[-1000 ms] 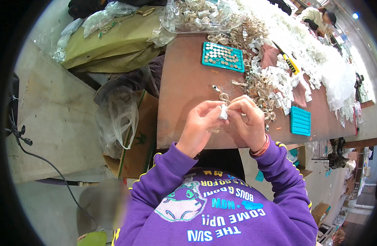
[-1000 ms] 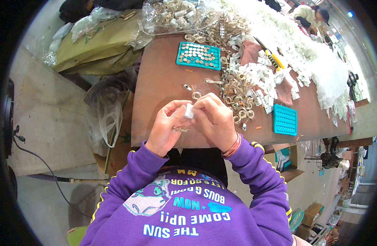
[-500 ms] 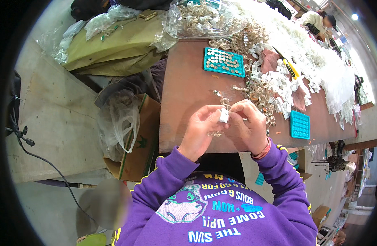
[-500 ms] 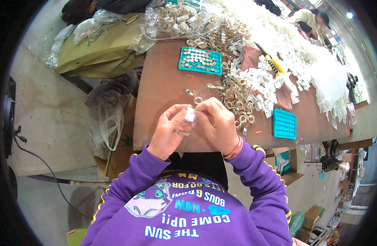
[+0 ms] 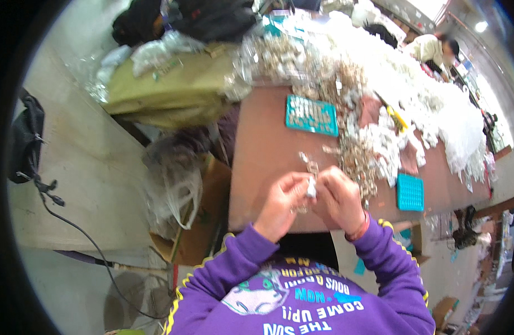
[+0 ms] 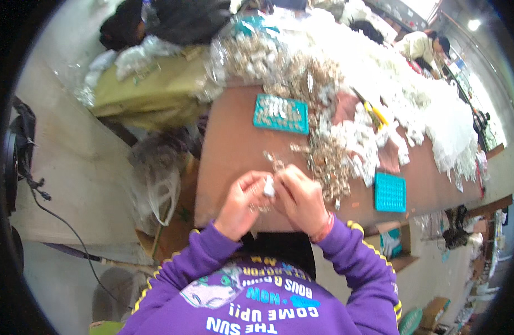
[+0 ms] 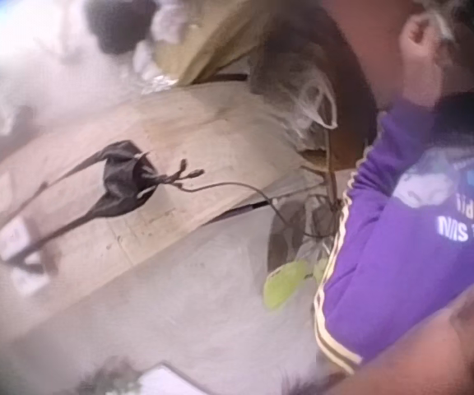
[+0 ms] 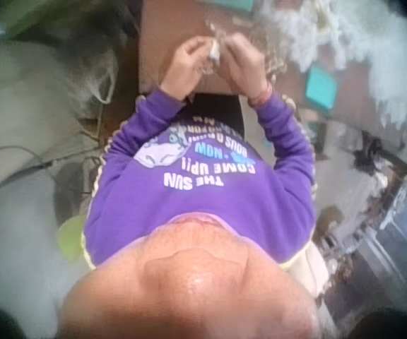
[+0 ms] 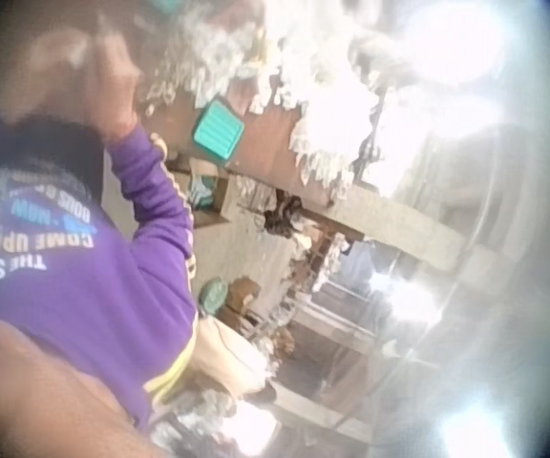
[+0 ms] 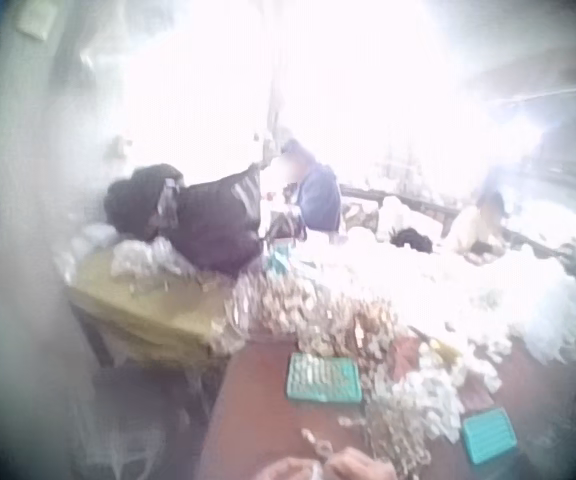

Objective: The person repeatedly picks small white plastic housings and coiled wires from a table, inserts a small metallic component into each housing, and places the assembled units into a blue tray. The person occasionally tests the assembled units by connecting them to a power source, which causes a red light to illuminate.

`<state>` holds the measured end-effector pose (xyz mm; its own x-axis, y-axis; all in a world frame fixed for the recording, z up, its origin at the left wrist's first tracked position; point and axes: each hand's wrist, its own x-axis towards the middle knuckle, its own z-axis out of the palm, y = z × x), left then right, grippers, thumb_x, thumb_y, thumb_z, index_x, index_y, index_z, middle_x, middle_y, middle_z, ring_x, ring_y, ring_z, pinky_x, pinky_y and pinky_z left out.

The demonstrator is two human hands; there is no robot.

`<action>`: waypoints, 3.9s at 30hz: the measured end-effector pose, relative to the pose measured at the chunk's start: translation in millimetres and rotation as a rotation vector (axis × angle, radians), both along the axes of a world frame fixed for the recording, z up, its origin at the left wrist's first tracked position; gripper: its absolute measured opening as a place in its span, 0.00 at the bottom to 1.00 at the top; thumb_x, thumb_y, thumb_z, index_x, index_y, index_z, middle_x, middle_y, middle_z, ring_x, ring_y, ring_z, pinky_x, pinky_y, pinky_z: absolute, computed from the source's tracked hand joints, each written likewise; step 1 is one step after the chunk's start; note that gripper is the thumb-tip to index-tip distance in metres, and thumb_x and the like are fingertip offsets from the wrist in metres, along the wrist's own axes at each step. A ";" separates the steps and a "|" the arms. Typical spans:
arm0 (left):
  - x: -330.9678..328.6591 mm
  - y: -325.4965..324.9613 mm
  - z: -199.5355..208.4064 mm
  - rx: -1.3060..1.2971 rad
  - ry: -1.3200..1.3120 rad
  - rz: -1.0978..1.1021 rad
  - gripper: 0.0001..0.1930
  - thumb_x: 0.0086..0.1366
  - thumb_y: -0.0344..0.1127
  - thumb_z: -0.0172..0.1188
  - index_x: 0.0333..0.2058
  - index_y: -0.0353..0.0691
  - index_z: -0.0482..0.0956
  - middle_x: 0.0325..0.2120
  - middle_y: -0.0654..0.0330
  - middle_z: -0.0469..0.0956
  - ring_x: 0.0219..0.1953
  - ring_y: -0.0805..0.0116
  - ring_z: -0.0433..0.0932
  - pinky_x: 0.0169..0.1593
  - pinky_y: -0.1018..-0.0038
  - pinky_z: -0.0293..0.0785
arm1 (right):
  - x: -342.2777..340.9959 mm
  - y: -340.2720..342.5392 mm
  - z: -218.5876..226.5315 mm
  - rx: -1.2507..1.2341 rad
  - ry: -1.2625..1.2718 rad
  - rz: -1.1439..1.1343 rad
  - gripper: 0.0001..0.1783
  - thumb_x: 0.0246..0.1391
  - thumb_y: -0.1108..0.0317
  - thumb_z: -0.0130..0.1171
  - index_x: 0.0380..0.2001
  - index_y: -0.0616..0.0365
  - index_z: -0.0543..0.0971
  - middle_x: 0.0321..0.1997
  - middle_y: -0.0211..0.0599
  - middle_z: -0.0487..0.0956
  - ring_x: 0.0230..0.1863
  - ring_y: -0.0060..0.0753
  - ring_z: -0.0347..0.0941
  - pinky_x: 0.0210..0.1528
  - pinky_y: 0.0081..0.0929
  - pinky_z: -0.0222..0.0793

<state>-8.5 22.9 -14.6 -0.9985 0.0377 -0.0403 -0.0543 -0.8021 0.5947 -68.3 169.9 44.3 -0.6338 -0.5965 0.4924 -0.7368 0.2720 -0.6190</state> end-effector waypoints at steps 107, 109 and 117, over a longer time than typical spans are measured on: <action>15.5 2.8 34.6 0.043 0.005 0.167 0.15 0.70 0.32 0.54 0.53 0.34 0.71 0.40 0.58 0.77 0.36 0.77 0.72 0.41 0.81 0.71 | 30.6 11.8 -8.7 -0.854 -1.098 0.116 0.04 0.58 0.75 0.57 0.37 0.62 0.77 0.34 0.35 0.79 0.28 0.26 0.75 0.32 0.23 0.70; 15.7 1.6 35.0 -0.060 0.022 0.216 0.15 0.70 0.32 0.55 0.52 0.34 0.72 0.40 0.58 0.77 0.34 0.78 0.72 0.40 0.82 0.71 | 32.5 12.0 -10.4 -0.853 -1.128 0.099 0.04 0.58 0.75 0.57 0.37 0.62 0.77 0.35 0.35 0.78 0.29 0.26 0.75 0.33 0.23 0.70; 18.0 -11.6 39.2 -0.730 0.236 0.417 0.16 0.65 0.29 0.60 0.51 0.33 0.74 0.36 0.56 0.81 0.32 0.76 0.75 0.37 0.80 0.73 | 25.0 23.7 -15.1 -0.734 -0.932 0.191 0.04 0.57 0.76 0.57 0.35 0.64 0.76 0.37 0.36 0.76 0.34 0.28 0.75 0.40 0.26 0.70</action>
<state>9.4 11.3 24.6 -0.9104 -0.2872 0.2978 0.3482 -0.1429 0.9265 -43.3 193.7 29.2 -0.8589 -0.4888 0.1529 0.0869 -0.4333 -0.8970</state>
